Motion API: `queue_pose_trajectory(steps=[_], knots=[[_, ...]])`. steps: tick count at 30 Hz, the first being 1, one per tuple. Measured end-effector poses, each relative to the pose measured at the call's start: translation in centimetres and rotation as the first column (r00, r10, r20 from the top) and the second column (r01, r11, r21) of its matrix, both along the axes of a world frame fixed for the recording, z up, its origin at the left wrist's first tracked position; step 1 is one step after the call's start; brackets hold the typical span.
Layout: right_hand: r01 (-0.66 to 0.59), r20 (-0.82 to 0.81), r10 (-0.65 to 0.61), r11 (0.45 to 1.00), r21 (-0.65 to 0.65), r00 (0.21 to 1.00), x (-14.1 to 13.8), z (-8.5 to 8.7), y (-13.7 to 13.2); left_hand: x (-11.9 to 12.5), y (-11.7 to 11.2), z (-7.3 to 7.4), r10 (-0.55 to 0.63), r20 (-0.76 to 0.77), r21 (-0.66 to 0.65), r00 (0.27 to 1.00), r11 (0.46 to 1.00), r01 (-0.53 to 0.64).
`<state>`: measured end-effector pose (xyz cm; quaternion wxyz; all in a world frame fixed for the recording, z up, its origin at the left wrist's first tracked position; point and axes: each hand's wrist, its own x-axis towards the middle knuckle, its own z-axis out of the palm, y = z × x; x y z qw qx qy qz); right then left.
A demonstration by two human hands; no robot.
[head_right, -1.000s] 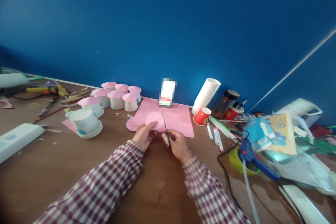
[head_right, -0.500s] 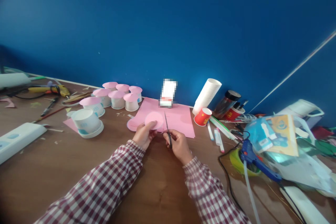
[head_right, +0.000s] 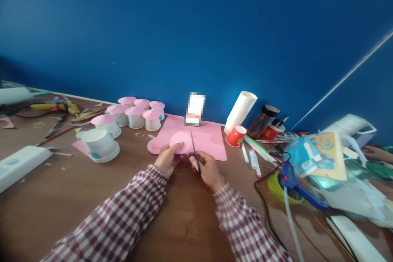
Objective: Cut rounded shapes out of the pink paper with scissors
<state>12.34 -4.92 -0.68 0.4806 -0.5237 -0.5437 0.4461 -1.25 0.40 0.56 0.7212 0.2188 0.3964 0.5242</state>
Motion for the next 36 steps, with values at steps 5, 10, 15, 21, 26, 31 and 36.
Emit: queue_pose_trajectory(steps=[5, 10, 15, 21, 26, 31, 36], knots=[[0.009, 0.009, -0.009, 1.0, 0.018, 1.0, 0.12, -0.31, 0.11, 0.11, -0.13, 0.03, 0.002, -0.014, 0.009, 1.0, 1.0, -0.002], [0.006, 0.011, -0.006, 1.0, 0.013, 1.0, 0.11, -0.32, 0.12, 0.1, -0.06, -0.18, -0.012, -0.041, 0.025, 0.999, 1.0, 0.013], [0.013, -0.008, -0.013, 1.0, -0.003, 1.0, 0.0, -0.16, 0.05, 0.1, -0.1, -0.11, -0.008, -0.048, 0.016, 0.999, 1.0, 0.009], [0.003, -0.008, -0.003, 1.0, -0.007, 1.0, -0.13, 0.14, -0.05, 0.11, -0.08, -0.1, -0.014, -0.062, 0.016, 0.998, 1.0, 0.015], [0.0, -0.001, 0.0, 1.0, -0.014, 1.0, -0.12, 0.2, -0.06, 0.09, -0.14, -0.17, -0.015, -0.051, 0.033, 0.999, 0.999, 0.017], [0.0, 0.018, 0.0, 1.0, -0.005, 1.0, -0.08, 0.18, -0.05, 0.08, -0.15, -0.21, -0.016, -0.052, 0.031, 0.999, 0.999, 0.017], [0.0, 0.033, 0.0, 1.0, -0.001, 0.999, 0.04, -0.09, 0.07, 0.11, -0.06, -0.22, 0.0, -0.056, 0.019, 0.998, 1.0, 0.001]])
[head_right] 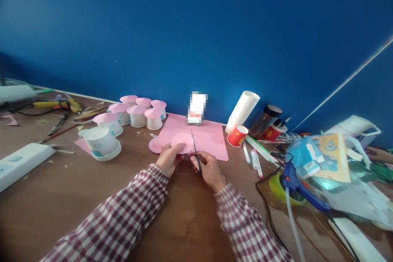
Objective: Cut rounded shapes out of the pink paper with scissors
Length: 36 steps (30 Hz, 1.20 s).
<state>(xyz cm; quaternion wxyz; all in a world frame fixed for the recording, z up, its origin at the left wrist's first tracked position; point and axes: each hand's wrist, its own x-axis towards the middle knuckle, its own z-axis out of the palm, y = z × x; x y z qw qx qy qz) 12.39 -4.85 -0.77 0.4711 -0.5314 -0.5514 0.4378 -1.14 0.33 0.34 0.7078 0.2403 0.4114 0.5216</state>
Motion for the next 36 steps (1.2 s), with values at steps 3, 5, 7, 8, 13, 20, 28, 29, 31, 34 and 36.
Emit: queue_pose_trajectory(steps=[3, 5, 7, 8, 13, 20, 28, 29, 31, 34, 36], knots=[[-0.003, 0.015, 0.003, 1.0, 0.008, 1.0, 0.07, -0.13, 0.04, 0.02, 0.02, -0.03, 0.005, 0.0, -0.001, 1.0, 1.0, -0.005], [-0.006, 0.025, 0.006, 1.0, 0.012, 1.0, 0.06, -0.09, 0.02, 0.02, 0.01, -0.02, 0.009, 0.007, -0.001, 1.0, 1.0, -0.009], [-0.002, 0.041, 0.002, 1.0, 0.015, 0.999, 0.0, 0.06, -0.03, 0.01, -0.01, 0.01, 0.009, 0.017, 0.002, 1.0, 1.0, -0.009], [0.0, 0.05, -0.001, 1.0, 0.016, 0.999, -0.04, 0.14, -0.05, 0.0, -0.02, 0.02, 0.01, 0.022, 0.002, 1.0, 1.0, -0.011], [0.019, 0.048, -0.02, 1.0, 0.02, 0.999, -0.07, 0.13, 0.01, 0.0, 0.05, -0.12, 0.022, 0.026, 0.008, 0.999, 1.0, -0.022], [0.014, -0.043, -0.015, 1.0, -0.019, 0.999, 0.24, -0.2, 0.13, -0.09, 0.04, 0.01, -0.008, 0.022, 0.013, 1.0, 1.0, 0.008], [0.003, -0.039, -0.004, 1.0, -0.006, 0.999, 0.35, 0.06, 0.14, -0.16, 0.0, 0.04, -0.078, 0.069, 0.042, 0.995, 0.996, 0.075], [0.005, -0.043, -0.005, 1.0, -0.001, 0.999, 0.38, 0.03, 0.16, -0.16, 0.01, 0.01, -0.081, 0.066, 0.045, 0.995, 0.996, 0.078], [0.007, -0.052, -0.007, 1.0, 0.004, 0.999, 0.44, -0.05, 0.2, -0.17, 0.02, 0.02, -0.083, 0.048, 0.043, 0.995, 0.996, 0.081], [0.009, -0.064, -0.009, 1.0, 0.001, 0.998, 0.44, -0.1, 0.23, -0.21, 0.02, 0.09, -0.068, 0.036, 0.037, 0.997, 0.997, 0.067], [0.014, -0.068, -0.014, 1.0, 0.0, 0.998, 0.36, -0.05, 0.2, -0.2, 0.03, 0.06, -0.066, 0.059, 0.048, 0.996, 0.997, 0.064]])
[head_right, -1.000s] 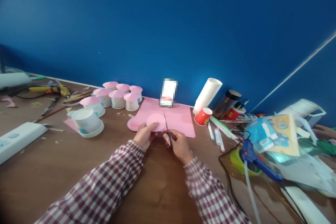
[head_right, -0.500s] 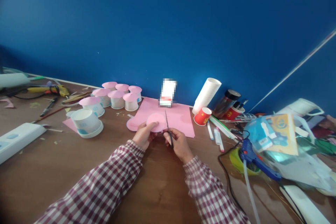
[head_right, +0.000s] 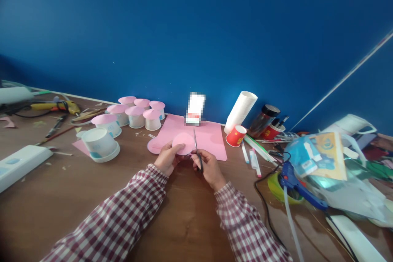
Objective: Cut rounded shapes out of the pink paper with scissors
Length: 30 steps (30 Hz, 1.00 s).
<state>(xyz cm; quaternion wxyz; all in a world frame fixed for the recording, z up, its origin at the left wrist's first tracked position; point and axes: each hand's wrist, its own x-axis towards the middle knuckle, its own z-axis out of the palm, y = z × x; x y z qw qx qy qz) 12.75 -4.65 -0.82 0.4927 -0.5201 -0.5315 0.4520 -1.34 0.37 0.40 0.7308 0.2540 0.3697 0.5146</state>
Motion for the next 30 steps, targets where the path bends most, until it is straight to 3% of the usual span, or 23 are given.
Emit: queue_pose_trajectory(steps=[10, 21, 30], knots=[[0.019, 0.001, -0.018, 1.0, -0.009, 1.0, -0.05, 0.11, 0.02, 0.09, -0.09, -0.33, 0.002, 0.043, 0.052, 0.999, 0.999, -0.004], [0.064, -0.008, -0.065, 0.998, -0.022, 0.998, -0.16, 0.05, 0.01, -0.07, -0.16, -0.23, -0.075, 0.033, 0.027, 0.997, 0.997, 0.074], [-0.02, 0.028, 0.02, 1.0, 0.015, 0.999, -0.44, 0.6, -0.39, 0.27, 0.02, -0.34, 0.044, 0.01, 0.011, 0.999, 0.999, -0.044]])
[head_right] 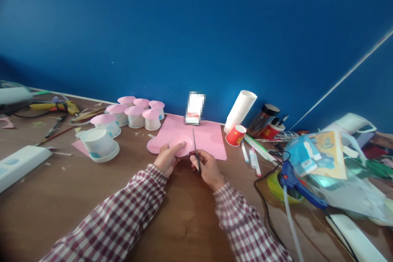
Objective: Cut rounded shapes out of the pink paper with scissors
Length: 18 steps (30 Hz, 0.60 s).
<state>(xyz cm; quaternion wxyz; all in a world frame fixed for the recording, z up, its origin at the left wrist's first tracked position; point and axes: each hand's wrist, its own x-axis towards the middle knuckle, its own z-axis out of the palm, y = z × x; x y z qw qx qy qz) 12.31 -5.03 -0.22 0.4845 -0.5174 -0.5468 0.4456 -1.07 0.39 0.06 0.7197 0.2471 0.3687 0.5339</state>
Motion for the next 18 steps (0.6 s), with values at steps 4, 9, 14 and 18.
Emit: queue_pose_trajectory(steps=[4, 9, 14, 18], knots=[[-0.011, 0.015, 0.011, 1.0, 0.006, 1.0, -0.17, 0.22, -0.2, 0.13, 0.02, -0.08, 0.05, -0.013, -0.018, 0.999, 0.999, -0.05], [-0.014, 0.048, 0.014, 1.0, -0.01, 0.999, -0.21, 0.29, -0.24, 0.02, 0.01, -0.06, 0.079, 0.05, 0.008, 0.996, 0.997, -0.08], [-0.023, 0.05, 0.024, 0.999, -0.025, 0.998, -0.29, 0.27, -0.21, 0.03, 0.03, -0.06, 0.074, 0.049, 0.016, 0.996, 0.997, -0.075], [-0.014, 0.071, 0.015, 1.0, -0.012, 0.997, -0.26, 0.21, -0.17, 0.11, -0.05, -0.01, 0.07, 0.043, 0.011, 0.997, 0.997, -0.07]])
